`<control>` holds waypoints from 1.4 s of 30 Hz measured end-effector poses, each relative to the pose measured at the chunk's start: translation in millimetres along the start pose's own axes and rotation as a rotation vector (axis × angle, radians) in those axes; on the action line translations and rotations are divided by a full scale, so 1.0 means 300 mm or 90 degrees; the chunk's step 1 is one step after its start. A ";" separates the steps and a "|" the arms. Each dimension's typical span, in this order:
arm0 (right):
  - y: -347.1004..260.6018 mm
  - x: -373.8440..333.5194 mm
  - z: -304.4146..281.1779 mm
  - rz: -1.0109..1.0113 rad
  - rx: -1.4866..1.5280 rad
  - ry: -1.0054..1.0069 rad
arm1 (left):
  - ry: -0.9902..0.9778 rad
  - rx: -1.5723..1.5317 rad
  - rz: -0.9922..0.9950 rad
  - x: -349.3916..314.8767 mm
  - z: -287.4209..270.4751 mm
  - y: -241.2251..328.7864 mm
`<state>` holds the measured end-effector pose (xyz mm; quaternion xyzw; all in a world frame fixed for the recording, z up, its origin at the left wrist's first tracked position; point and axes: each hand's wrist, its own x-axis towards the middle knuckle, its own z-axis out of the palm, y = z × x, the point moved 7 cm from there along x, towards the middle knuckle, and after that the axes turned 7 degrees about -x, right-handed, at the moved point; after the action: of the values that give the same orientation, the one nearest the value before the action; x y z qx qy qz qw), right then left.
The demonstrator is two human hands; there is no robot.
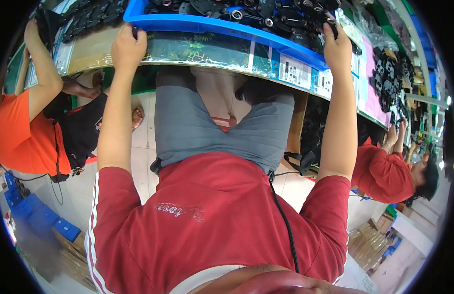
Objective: The person assembles black plastic housing components by hand at a factory workbench, taking parts from a blue bin and fitting them together into housing units.
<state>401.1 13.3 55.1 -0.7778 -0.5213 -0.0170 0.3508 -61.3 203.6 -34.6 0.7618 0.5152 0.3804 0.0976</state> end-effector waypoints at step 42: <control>0.601 -0.427 -0.195 0.367 -0.241 0.279 | 0.031 0.042 0.017 -0.005 0.026 -0.043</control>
<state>510.9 -159.8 -46.1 -0.9207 -0.1826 -0.1790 0.2950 -65.3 210.1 -47.7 0.7617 0.5195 0.3833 0.0548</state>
